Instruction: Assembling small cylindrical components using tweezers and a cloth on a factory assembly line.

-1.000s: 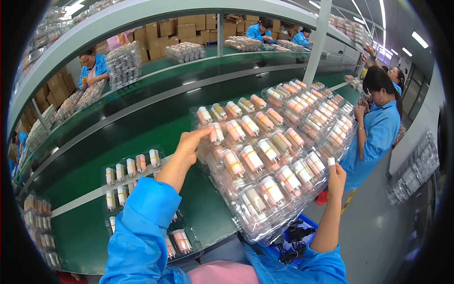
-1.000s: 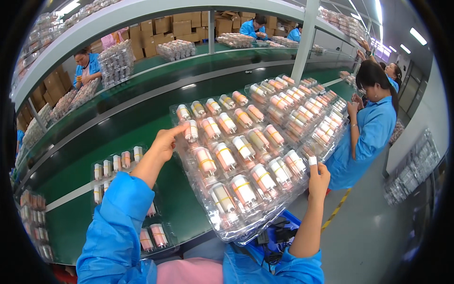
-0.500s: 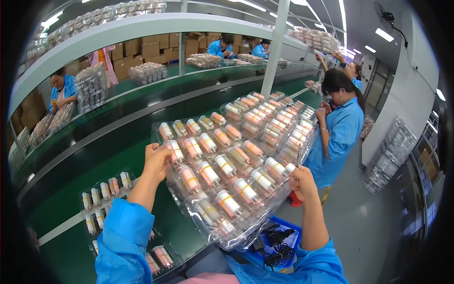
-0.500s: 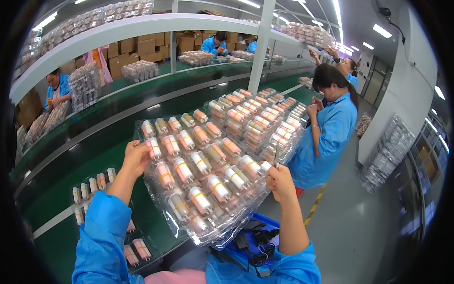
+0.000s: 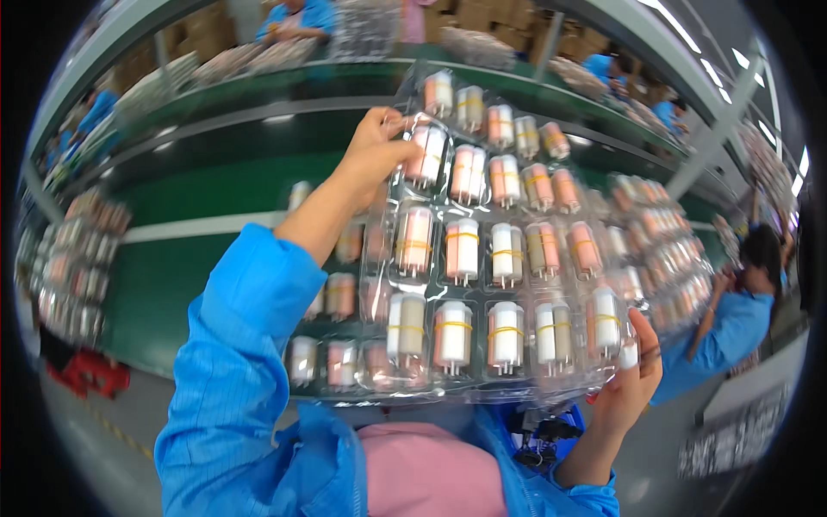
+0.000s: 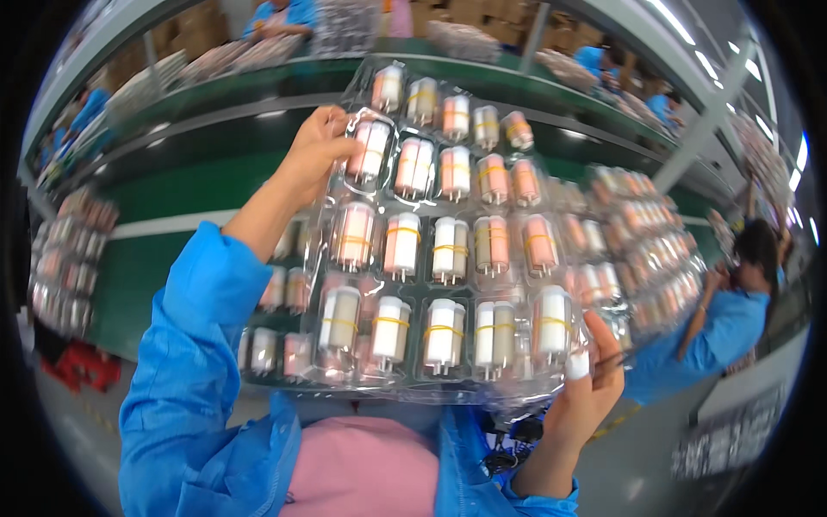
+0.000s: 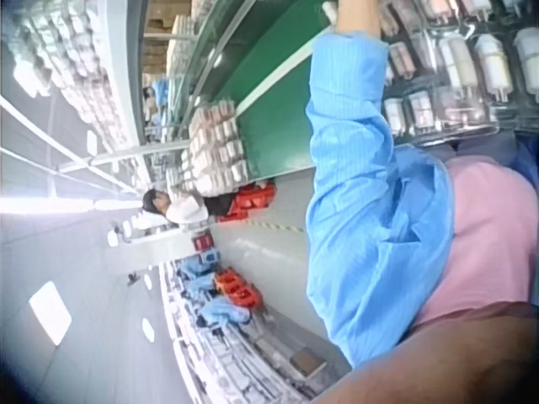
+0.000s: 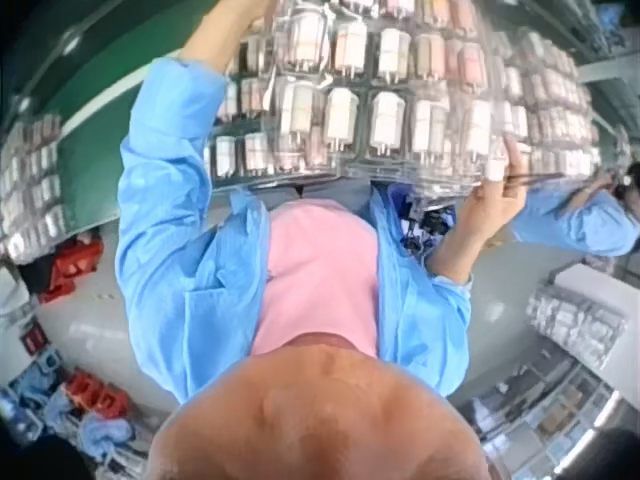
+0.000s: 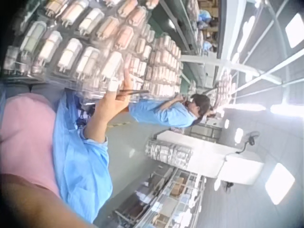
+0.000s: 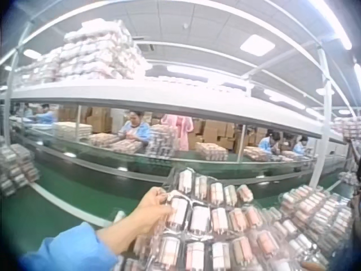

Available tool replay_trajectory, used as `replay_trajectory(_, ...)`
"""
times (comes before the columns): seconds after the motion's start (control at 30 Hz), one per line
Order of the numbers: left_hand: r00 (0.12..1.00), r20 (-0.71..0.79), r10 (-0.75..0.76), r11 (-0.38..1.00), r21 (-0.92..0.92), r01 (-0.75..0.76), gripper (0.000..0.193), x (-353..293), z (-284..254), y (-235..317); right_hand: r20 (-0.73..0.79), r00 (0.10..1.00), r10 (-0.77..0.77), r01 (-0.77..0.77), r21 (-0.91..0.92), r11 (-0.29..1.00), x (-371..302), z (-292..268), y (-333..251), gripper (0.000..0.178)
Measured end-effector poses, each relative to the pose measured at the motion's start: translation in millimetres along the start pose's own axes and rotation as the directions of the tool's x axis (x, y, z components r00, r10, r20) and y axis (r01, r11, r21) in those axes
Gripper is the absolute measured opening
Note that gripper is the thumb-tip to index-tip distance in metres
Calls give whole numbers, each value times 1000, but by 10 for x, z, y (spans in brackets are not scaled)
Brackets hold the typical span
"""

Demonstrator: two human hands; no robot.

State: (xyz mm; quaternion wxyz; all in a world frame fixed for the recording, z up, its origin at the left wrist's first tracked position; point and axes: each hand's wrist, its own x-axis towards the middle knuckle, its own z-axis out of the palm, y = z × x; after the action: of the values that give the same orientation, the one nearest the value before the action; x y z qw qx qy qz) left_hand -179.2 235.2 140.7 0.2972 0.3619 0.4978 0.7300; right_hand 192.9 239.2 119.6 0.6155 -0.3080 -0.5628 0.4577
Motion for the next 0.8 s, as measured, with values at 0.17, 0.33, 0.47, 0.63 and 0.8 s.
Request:
replay_trajectory(0.17, 998, -60, 32, 999, -1, -32, 44, -241, -1015, 320, 145, 989, 14, -25, 73, 997, -571, 658, 251, 48)
replay_trajectory(0.33, 994, -82, -66, 995, 75, 72, 41, -429, -1731, 209, 283, 953, 109, -139, 88, 986, -965, 979, 476, 44)
replay_trajectory(0.47, 984, -160, -77, 994, 63, 88, 43, -568, -1996, -220, 356, 927, 118, -111, -40, 993, -1175, 1026, 627, 42)
replay_trajectory(0.63, 952, -225, -210, 971, -163, 175, 46, -623, -2156, -680, 444, 879, 176, -104, -181, 978, -1128, 860, 799, 41)
replay_trajectory(0.8, 945, -254, -205, 971, -177, 163, 48, -753, -2104, -585, 433, 823, 368, -298, -223, 928, -1158, 760, 876, 43)
